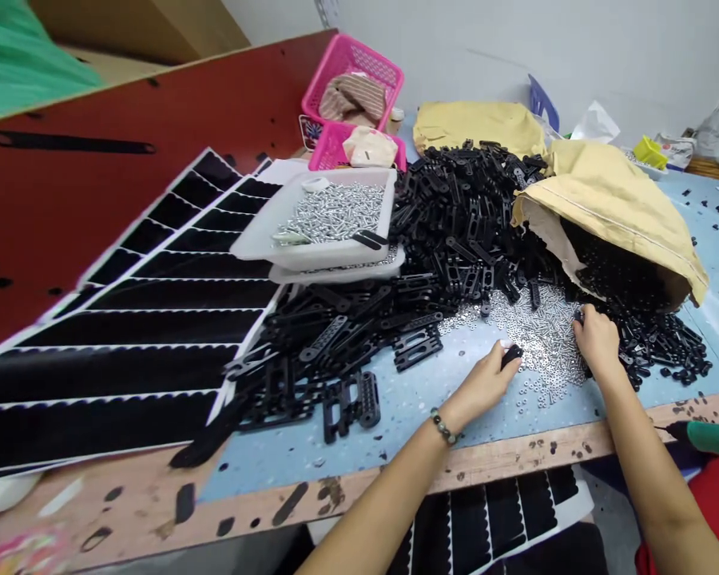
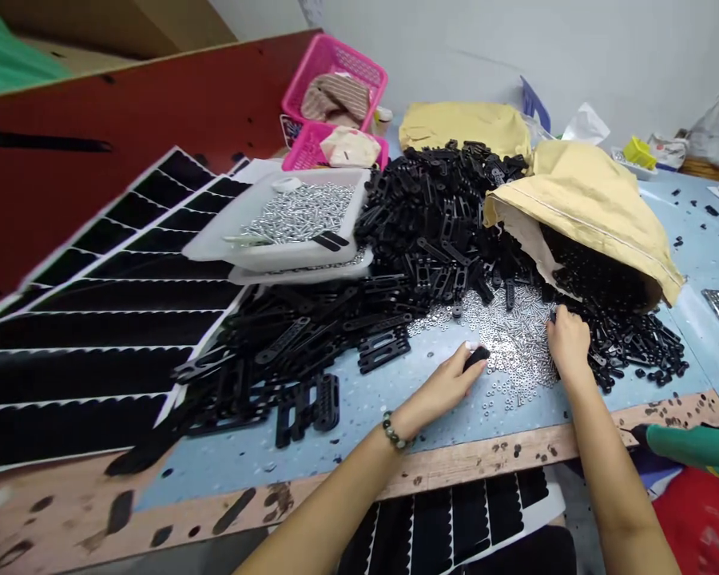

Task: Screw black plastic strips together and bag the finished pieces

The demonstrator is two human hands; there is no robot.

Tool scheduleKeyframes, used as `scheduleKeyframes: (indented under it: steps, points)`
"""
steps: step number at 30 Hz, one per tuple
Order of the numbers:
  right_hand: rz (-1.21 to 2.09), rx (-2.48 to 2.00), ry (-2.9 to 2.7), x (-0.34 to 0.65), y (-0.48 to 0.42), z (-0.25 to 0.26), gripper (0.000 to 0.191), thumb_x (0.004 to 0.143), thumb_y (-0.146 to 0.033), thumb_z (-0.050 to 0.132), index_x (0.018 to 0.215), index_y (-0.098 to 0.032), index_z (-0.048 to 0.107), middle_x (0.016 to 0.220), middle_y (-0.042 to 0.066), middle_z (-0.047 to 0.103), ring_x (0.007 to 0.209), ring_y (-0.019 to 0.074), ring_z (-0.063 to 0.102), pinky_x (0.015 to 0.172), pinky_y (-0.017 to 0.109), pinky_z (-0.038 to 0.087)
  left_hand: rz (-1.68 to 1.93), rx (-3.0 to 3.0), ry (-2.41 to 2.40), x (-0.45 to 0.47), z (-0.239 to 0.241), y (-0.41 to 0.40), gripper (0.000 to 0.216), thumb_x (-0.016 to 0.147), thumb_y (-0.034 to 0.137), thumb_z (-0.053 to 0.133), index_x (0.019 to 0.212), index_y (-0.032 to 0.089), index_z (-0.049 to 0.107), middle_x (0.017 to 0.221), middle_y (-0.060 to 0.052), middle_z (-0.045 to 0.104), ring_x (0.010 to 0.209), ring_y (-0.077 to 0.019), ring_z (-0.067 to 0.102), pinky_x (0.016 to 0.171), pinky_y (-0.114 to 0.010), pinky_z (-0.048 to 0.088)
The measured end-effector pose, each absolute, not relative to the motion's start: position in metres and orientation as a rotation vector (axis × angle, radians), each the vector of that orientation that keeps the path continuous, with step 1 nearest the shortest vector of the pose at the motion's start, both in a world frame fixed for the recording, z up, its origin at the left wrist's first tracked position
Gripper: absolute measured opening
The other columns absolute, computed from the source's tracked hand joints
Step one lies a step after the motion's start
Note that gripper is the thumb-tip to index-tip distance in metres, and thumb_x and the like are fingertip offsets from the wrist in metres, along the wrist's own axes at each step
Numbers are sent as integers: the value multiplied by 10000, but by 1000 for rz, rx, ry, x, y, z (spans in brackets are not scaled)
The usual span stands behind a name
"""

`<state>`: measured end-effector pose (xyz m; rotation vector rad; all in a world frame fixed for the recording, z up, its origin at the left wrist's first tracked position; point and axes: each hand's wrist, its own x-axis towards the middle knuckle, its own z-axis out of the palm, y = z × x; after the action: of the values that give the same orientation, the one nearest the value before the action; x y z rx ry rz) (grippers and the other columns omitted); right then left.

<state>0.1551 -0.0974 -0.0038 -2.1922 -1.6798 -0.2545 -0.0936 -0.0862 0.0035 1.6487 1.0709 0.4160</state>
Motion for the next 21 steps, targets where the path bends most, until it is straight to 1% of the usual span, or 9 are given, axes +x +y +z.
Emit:
scheduleKeyframes:
  steps: [2, 4, 5, 7, 10, 11, 14, 18, 21]
  points:
    - [-68, -1947, -1617, 143, -108, 1, 168, 868, -241, 504, 964, -149, 607, 871, 102, 644, 780, 212, 594, 715, 348, 482, 486, 1696, 1057, -95, 6, -88, 185, 901, 380, 420, 896, 203, 470, 712, 8, 571, 651, -170, 573, 609, -289, 429]
    - [202, -1663, -1595, 125, -122, 8, 168, 875, -280, 515, 956, -185, 627, 940, 85, 627, 822, 194, 603, 718, 330, 508, 531, 1722, 1051, -98, 8, -92, 174, 899, 354, 431, 836, 199, 476, 744, -6, 585, 708, -178, 583, 662, -304, 445]
    - [343, -1546, -1610, 114, -129, 11, 163, 881, -294, 523, 946, -202, 641, 956, 79, 623, 853, 191, 609, 721, 323, 519, 550, 1730, 1037, -99, 9, -95, 164, 901, 342, 433, 849, 197, 489, 772, -14, 597, 740, -183, 587, 689, -312, 454]
    - [544, -1406, -1665, 92, -139, 18, 156, 889, -304, 537, 927, -221, 662, 948, 68, 630, 890, 192, 619, 747, 326, 530, 583, 1748, 993, -102, 11, -100, 154, 908, 318, 428, 947, 198, 517, 853, -30, 622, 818, -194, 594, 751, -333, 466]
    - [616, -1363, -1728, 70, -145, 23, 168, 902, -306, 533, 925, -222, 677, 911, 63, 651, 878, 194, 630, 774, 343, 530, 643, 1849, 955, -107, 15, -106, 195, 909, 318, 457, 1052, 204, 524, 1003, -55, 624, 943, -209, 584, 844, -356, 461]
    - [612, -1367, -1741, 67, -145, 24, 175, 907, -308, 528, 929, -222, 679, 907, 63, 656, 870, 194, 633, 773, 345, 530, 650, 1894, 963, -108, 15, -107, 200, 913, 338, 465, 1044, 201, 527, 1006, -58, 622, 942, -212, 586, 844, -357, 463]
    - [637, -1371, -1765, 62, -145, 21, 184, 910, -312, 525, 927, -222, 685, 901, 63, 670, 853, 195, 644, 755, 341, 534, 630, 2070, 1016, -115, 12, -110, 219, 937, 386, 441, 953, 188, 533, 922, -60, 618, 859, -210, 601, 778, -341, 481]
    - [684, -1354, -1734, 55, -153, 12, 173, 898, -315, 544, 912, -222, 689, 881, 60, 682, 828, 194, 653, 731, 332, 538, 525, 2310, 985, -127, 4, -115, 218, 960, 345, 392, 894, 183, 523, 829, -55, 611, 748, -196, 604, 678, -310, 480]
    - [700, -1362, -1732, 50, -157, 5, 188, 903, -328, 532, 915, -222, 686, 875, 58, 680, 829, 195, 650, 727, 326, 533, 491, 2329, 980, -136, 3, -120, 238, 963, 328, 370, 858, 182, 526, 764, -43, 600, 688, -185, 589, 634, -297, 460]
